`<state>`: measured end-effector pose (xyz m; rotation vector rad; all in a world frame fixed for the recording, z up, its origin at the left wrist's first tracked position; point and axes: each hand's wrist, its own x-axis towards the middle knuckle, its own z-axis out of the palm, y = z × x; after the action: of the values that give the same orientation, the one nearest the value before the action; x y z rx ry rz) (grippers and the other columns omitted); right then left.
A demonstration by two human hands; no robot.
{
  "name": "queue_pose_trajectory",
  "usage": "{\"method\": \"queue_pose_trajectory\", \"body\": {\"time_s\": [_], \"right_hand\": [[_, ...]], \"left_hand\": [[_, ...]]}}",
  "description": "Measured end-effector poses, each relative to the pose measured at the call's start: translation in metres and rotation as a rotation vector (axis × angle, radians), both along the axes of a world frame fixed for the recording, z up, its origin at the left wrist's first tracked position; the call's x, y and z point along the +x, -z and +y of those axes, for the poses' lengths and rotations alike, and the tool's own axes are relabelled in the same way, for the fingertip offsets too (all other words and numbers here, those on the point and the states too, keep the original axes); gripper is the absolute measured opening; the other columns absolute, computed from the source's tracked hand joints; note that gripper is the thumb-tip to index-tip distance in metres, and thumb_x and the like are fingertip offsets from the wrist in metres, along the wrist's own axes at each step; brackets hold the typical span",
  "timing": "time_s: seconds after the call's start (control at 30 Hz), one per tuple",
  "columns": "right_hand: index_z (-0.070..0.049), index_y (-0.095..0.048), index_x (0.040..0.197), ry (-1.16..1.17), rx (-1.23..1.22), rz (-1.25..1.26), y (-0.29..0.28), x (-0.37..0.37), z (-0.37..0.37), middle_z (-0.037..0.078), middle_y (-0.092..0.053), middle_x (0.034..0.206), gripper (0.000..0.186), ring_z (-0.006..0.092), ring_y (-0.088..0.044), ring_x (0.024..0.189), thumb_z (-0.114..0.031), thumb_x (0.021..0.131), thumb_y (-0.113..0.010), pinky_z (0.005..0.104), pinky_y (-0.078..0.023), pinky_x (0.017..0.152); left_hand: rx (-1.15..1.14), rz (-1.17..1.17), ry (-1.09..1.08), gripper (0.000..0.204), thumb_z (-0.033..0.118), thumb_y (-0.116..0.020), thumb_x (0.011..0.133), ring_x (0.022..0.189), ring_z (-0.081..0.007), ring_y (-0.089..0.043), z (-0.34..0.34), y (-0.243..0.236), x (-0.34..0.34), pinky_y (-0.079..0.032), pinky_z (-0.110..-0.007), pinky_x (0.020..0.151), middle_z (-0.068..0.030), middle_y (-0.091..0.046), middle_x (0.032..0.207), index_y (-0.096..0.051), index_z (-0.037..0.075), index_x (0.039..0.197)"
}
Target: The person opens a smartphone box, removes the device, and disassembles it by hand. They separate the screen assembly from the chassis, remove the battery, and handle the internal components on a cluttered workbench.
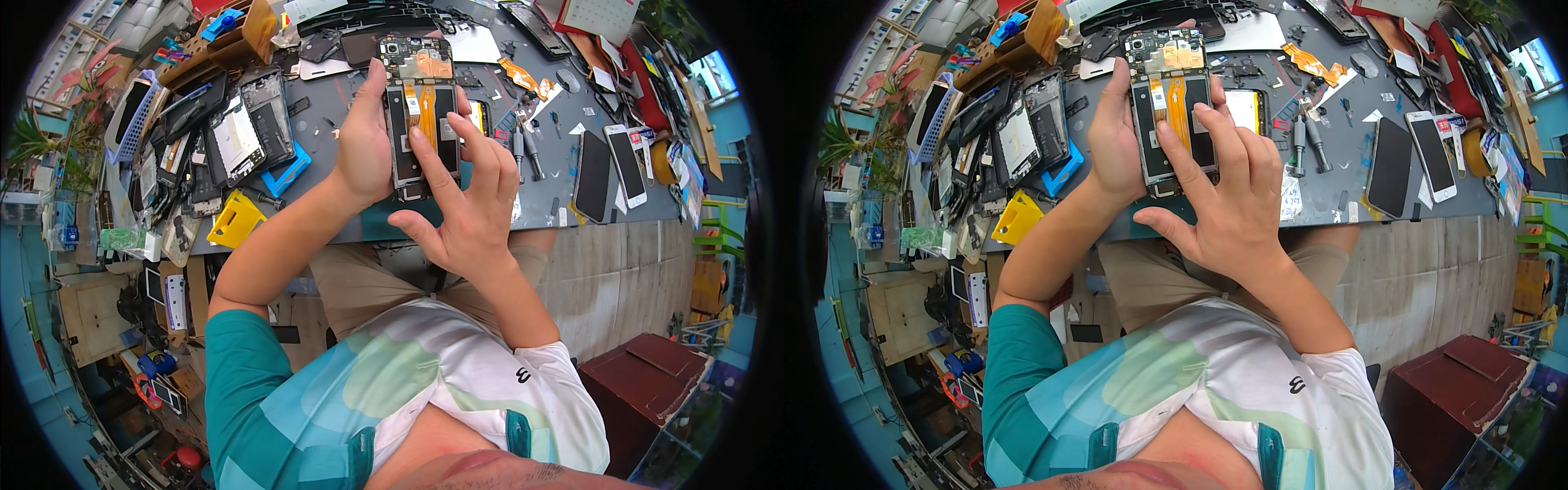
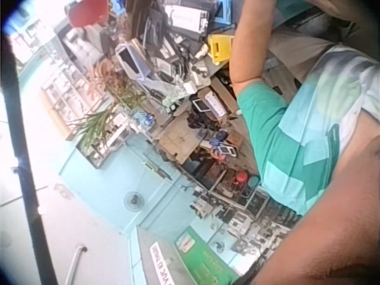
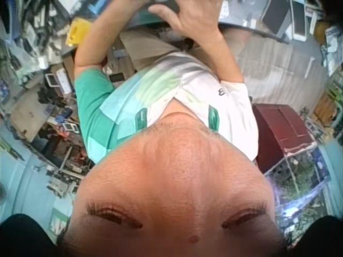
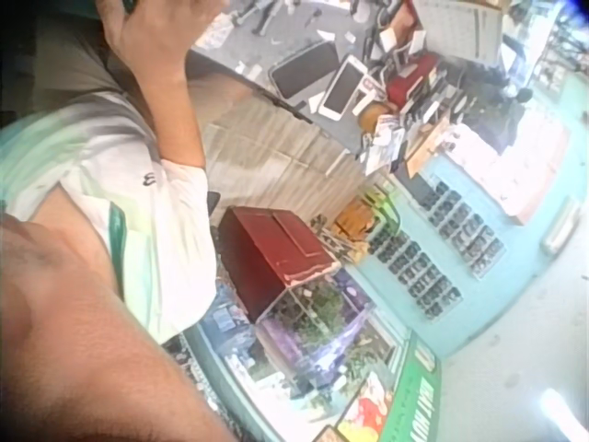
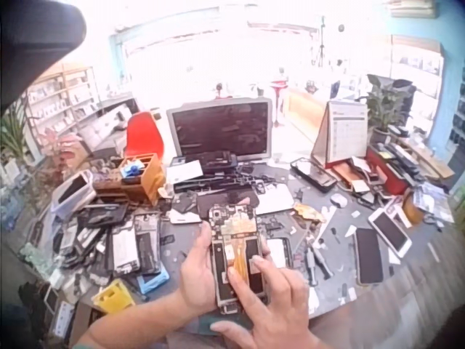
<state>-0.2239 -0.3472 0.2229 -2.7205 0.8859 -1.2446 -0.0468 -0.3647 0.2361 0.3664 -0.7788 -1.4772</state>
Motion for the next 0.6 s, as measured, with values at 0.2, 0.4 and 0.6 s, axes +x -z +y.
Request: {"method": "queue_pose_trajectory", "body": {"time_s": [0.2, 0.4, 0.6], "right_hand": [[-0.022, -0.065, 0.153, 0.03, -0.011, 0.017, -0.003, 0.0, 0.0, 0.016, -0.048, 0.159, 0.082, 0.032, -0.048, 0.128, -0.077, 0.092, -0.063, 0.044, -0.039, 0.104], [-0.025, -0.066, 0.152, 0.04, -0.006, -0.004, -0.005, 0.001, -0.004, 0.015, -0.049, 0.157, 0.082, 0.0307, -0.049, 0.122, -0.079, 0.089, -0.065, 0.0415, -0.041, 0.099], [-0.02, -0.071, 0.148, 0.053, 0.003, 0.041, -0.013, 0.0, -0.005, 0.018, -0.046, 0.158, 0.081, 0.0333, -0.048, 0.126, -0.078, 0.092, -0.064, 0.0397, -0.047, 0.101]], "left_hand": [[-0.017, -0.006, 0.015, 0.074, 0.06, -0.022, 0.115, 0.119, -0.0313, -0.069, 0.003, -0.004, 0.001, -0.056, -0.049, 0.106, -0.0187, -0.068, 0.133, -0.039, 0.006, 0.162], [0.053, -0.037, -0.023, 0.075, 0.066, -0.025, 0.113, 0.116, -0.0346, -0.071, 0.008, -0.007, -0.006, -0.063, -0.057, 0.093, -0.0181, -0.068, 0.135, -0.052, 0.007, 0.151], [-0.034, 0.145, 0.112, 0.071, 0.054, -0.022, 0.117, 0.127, -0.0285, -0.068, 0.008, -0.004, -0.004, -0.058, -0.045, 0.109, -0.0162, -0.064, 0.144, -0.038, 0.003, 0.164]]}}
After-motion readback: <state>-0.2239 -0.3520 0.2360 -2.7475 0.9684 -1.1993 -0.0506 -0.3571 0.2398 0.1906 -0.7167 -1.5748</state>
